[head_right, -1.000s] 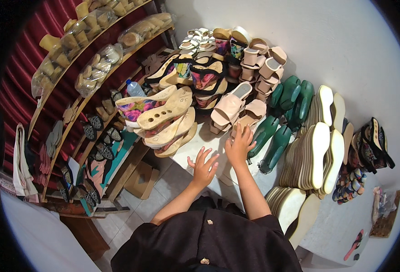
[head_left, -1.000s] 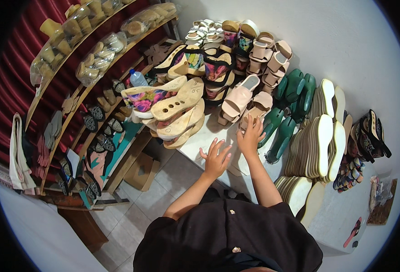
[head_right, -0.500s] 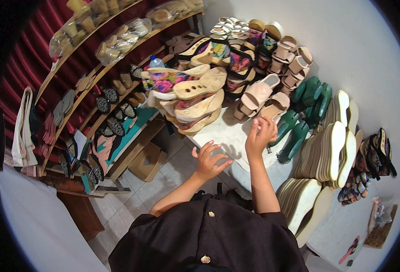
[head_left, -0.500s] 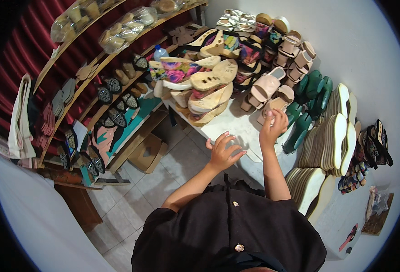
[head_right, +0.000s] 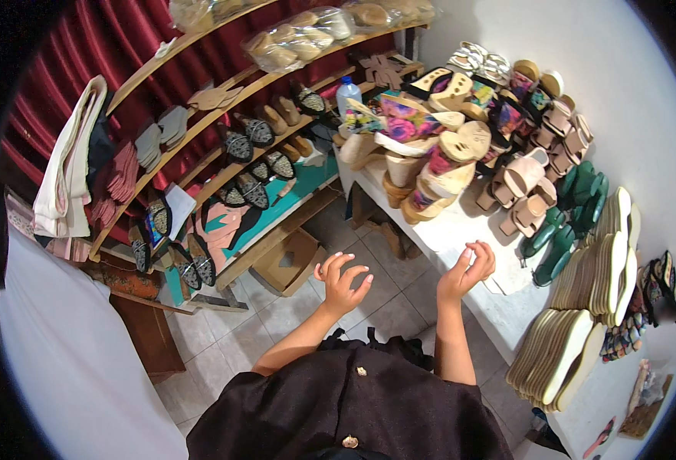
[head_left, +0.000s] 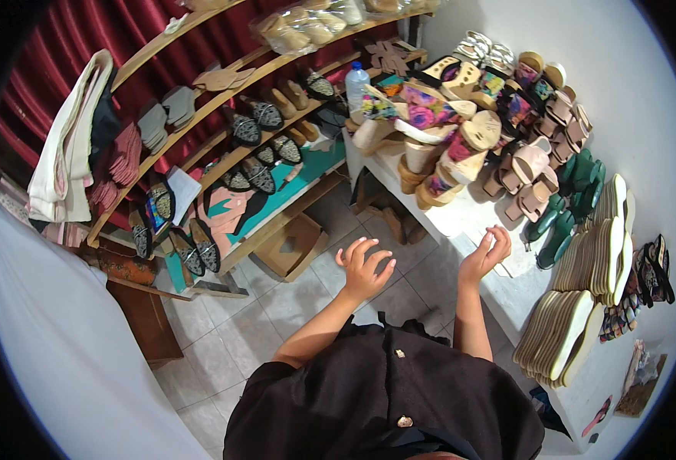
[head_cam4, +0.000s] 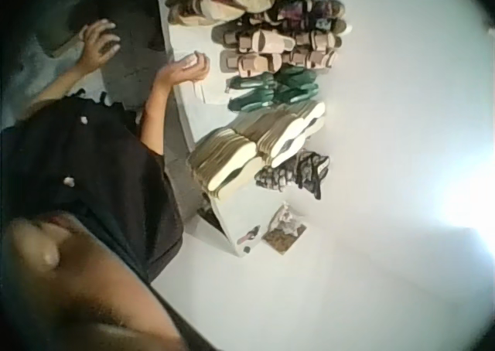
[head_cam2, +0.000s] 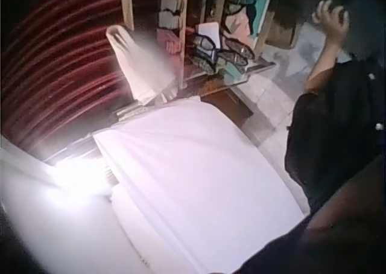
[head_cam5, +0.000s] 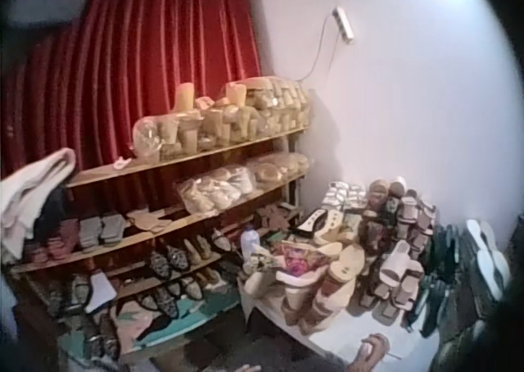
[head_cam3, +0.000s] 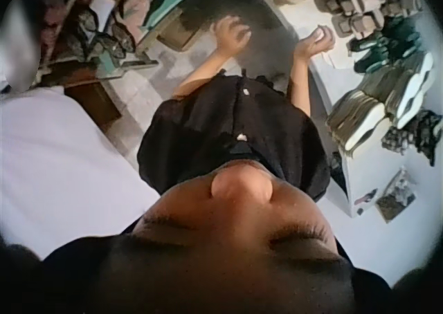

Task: Sort and arrange various styles of footwear components and finished shoes on a workbench and shelves.

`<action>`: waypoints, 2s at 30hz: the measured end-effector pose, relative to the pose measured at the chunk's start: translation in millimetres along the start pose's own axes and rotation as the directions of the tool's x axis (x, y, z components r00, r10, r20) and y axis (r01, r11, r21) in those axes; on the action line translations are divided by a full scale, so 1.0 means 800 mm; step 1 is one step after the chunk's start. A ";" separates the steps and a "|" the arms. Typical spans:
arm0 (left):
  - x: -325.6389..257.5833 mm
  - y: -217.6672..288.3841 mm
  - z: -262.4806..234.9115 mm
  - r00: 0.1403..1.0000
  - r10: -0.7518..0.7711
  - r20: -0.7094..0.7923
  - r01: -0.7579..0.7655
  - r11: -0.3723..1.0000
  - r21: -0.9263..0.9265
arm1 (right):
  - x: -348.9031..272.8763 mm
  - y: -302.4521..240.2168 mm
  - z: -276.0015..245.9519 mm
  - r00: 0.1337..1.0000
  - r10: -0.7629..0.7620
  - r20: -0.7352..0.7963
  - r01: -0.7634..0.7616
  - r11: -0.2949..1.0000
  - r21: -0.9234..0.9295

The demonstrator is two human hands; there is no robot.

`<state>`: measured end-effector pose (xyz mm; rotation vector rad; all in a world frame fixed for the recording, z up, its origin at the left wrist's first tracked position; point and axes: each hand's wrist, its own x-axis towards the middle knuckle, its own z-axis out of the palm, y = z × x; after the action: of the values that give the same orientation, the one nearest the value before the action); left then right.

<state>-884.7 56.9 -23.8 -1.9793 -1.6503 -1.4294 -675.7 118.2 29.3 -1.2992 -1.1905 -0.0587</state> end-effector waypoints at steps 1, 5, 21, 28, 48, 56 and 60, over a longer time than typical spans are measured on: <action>-0.007 -0.011 -0.011 1.000 -0.031 0.003 0.031 0.999 0.011 | -0.014 -0.009 0.002 1.000 -0.004 0.002 0.004 1.000 0.007; -0.030 -0.047 -0.050 0.998 -0.059 0.001 0.059 0.998 0.020 | -0.066 -0.038 0.012 0.999 0.031 0.028 -0.031 0.999 0.005; -0.022 -0.175 -0.121 0.946 -0.323 0.029 0.320 0.944 0.082 | -0.139 -0.112 0.102 0.974 -0.040 0.225 0.039 0.999 0.010; 0.053 -0.271 -0.116 0.882 -0.470 0.021 0.460 0.871 0.174 | -0.133 -0.136 0.233 0.932 -0.080 0.353 0.045 0.993 0.106; 0.221 -0.513 -0.073 0.736 -0.676 -0.038 0.652 0.692 0.310 | -0.111 -0.161 0.608 0.244 0.162 0.956 -0.464 0.885 -0.031; 0.279 -0.562 -0.079 0.297 -0.954 0.049 0.891 0.295 0.345 | -0.110 -0.180 0.676 0.039 0.367 0.930 -0.812 0.554 -0.185; 0.252 -0.627 -0.050 0.457 -0.873 0.170 0.792 0.487 0.369 | -0.122 -0.183 0.707 0.131 0.294 0.947 -0.911 0.413 -0.002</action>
<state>-1344.3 342.1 -56.0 -1.2775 -3.0919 -0.9757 -1169.9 436.0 -43.2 -1.1047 -1.0898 1.8104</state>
